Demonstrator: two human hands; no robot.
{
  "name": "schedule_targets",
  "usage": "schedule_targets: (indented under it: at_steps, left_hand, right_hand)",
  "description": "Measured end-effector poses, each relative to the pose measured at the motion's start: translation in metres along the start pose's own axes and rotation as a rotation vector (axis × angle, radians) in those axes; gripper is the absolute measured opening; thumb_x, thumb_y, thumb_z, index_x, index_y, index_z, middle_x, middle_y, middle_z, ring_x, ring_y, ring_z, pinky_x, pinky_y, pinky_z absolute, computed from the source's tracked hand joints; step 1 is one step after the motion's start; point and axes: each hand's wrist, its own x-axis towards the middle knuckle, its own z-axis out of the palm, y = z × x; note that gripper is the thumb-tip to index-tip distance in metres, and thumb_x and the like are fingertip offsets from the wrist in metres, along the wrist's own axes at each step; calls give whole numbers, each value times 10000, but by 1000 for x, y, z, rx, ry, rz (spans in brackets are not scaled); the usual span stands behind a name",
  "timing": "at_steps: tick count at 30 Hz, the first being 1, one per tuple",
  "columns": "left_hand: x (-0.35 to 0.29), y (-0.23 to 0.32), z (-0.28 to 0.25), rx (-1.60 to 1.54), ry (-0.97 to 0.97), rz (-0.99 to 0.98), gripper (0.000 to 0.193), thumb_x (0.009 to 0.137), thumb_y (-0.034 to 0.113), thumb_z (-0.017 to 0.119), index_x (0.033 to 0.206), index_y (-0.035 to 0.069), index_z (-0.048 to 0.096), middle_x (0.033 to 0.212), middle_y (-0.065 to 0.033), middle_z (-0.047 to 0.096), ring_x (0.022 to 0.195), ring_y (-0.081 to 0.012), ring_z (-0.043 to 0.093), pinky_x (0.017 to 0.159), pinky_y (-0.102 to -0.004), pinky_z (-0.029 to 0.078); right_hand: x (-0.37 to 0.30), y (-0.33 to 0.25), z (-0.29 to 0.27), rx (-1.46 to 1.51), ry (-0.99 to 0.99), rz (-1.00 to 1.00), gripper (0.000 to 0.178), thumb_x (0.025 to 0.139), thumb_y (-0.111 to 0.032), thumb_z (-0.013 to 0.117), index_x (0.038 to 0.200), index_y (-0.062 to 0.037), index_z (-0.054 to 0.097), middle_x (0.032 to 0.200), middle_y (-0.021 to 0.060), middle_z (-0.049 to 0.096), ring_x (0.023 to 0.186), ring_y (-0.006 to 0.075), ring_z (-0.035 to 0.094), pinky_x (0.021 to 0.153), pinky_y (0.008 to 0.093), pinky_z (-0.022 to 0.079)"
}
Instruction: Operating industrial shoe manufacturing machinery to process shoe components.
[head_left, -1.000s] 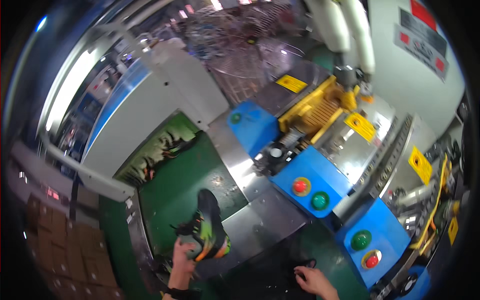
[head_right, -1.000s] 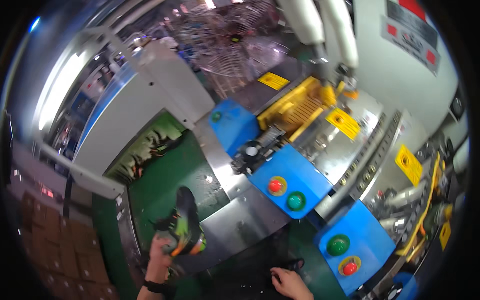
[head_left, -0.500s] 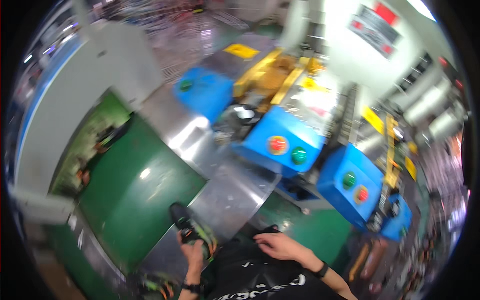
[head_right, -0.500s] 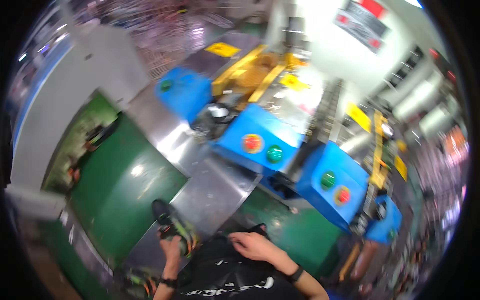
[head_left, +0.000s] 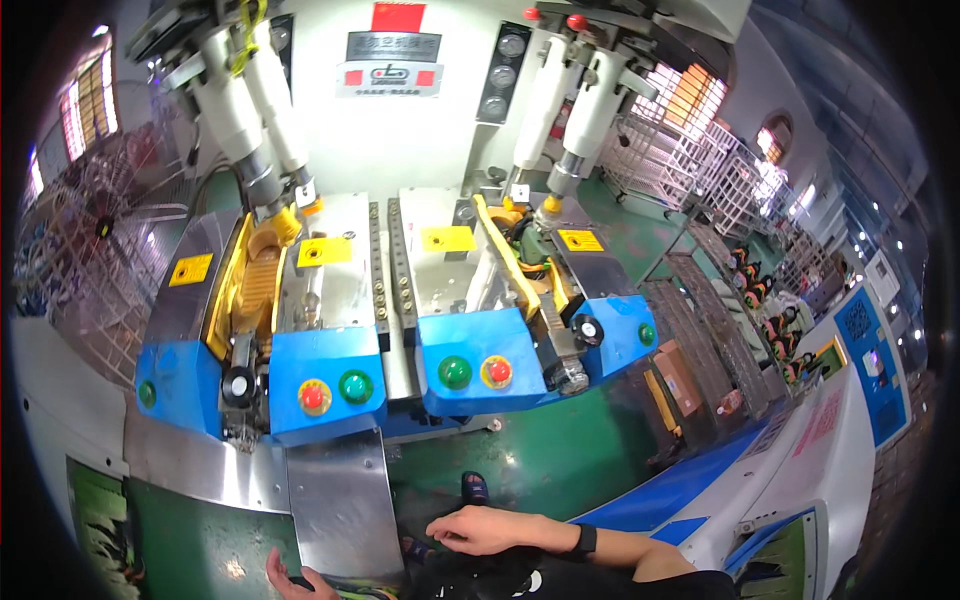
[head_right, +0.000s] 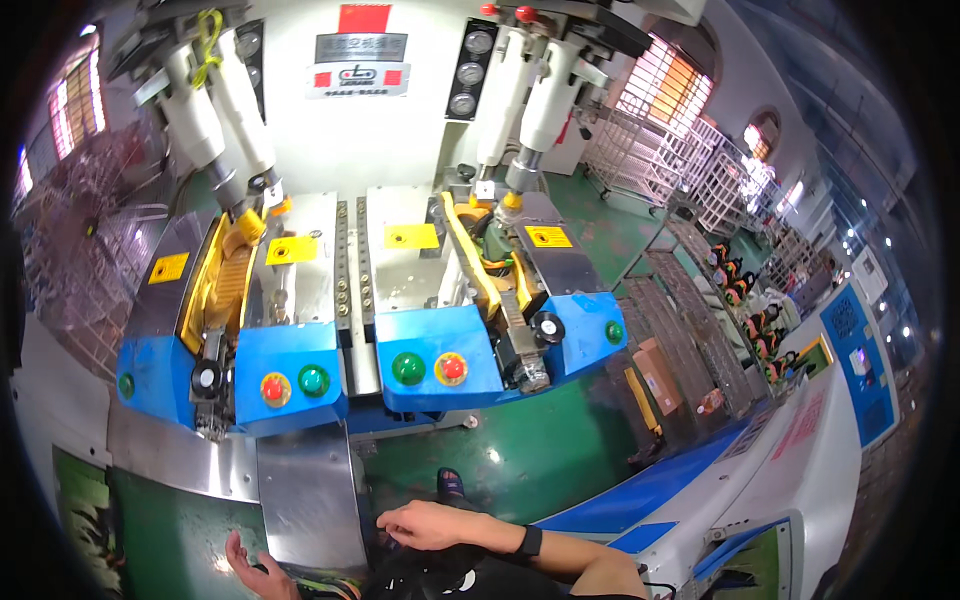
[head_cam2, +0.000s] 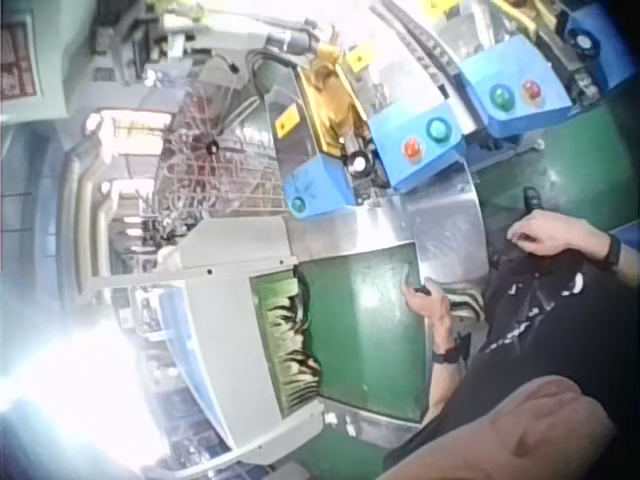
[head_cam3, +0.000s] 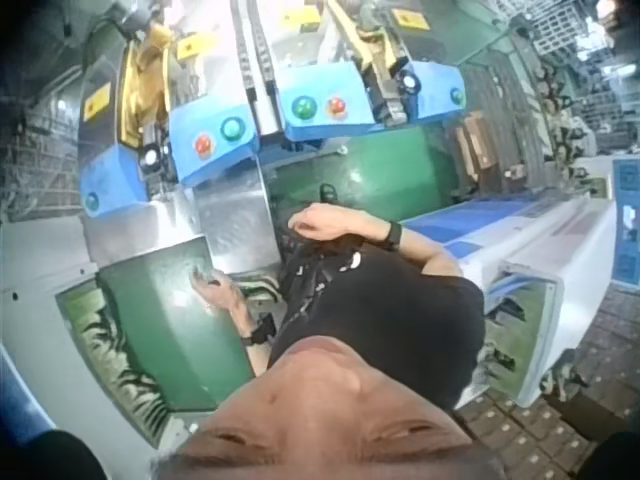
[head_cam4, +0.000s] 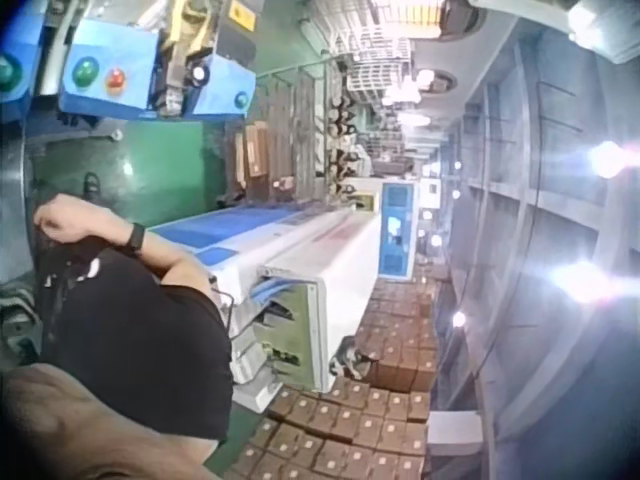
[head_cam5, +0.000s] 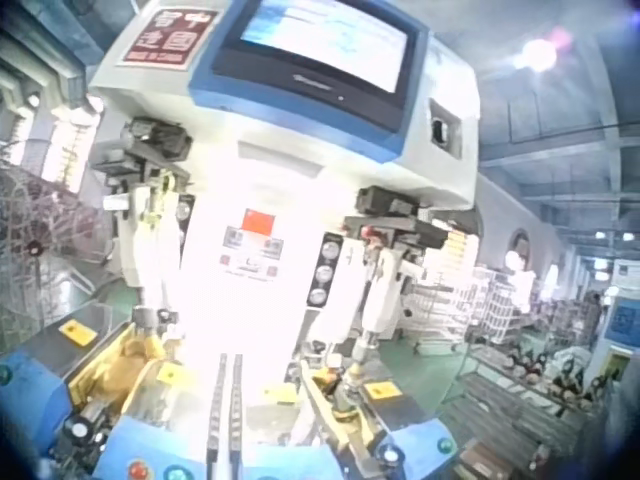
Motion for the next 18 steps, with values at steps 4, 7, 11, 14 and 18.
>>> schedule_targets:
  at_steps: [4, 7, 11, 14, 18]
  left_hand:
    - [5, 12, 34, -164, -62, 92, 409, 842, 56, 543, 1238, -36, 502, 1179, -208, 569, 1103, -340, 541, 984, -408, 390]
    - [-7, -8, 64, 77, -227, 162, 363, 837, 57, 549, 1188, -34, 542, 1150, -182, 601, 1097, -309, 557, 980, -385, 400]
    - [-25, -23, 108, 58, -336, 203, 352, 837, 55, 551, 1179, -31, 549, 1129, -173, 615, 1083, -282, 572, 964, -375, 418]
    - [-32, -9, 129, 34, -438, 241, 309, 842, 53, 544, 1140, -19, 578, 1087, -169, 633, 1046, -277, 593, 938, -377, 436]
    - [-48, 20, 144, 124, -487, 316, 281, 845, 76, 556, 1109, -3, 606, 1065, -161, 643, 1031, -269, 605, 922, -362, 449]
  right_hand:
    - [-18, -1, -75, 187, 399, 9, 201, 894, -108, 544, 1063, -14, 600, 931, 123, 684, 874, 246, 673, 755, 333, 524]
    - [-38, 17, -160, 1, 845, -19, 131, 875, -106, 565, 962, -57, 650, 881, 82, 674, 773, 155, 644, 709, 288, 512]
    - [-38, 90, -295, 302, 1253, -22, 161, 869, -77, 553, 1009, -5, 587, 903, 49, 633, 822, 121, 596, 750, 265, 491]
    - [-6, 172, -377, 23, 1406, 344, 386, 821, -224, 628, 1076, 48, 530, 1006, 161, 644, 927, 269, 633, 833, 351, 487]
    - [48, 238, -415, 36, 1090, 679, 530, 800, -304, 646, 1110, 87, 468, 982, 285, 624, 961, 420, 608, 821, 441, 491]
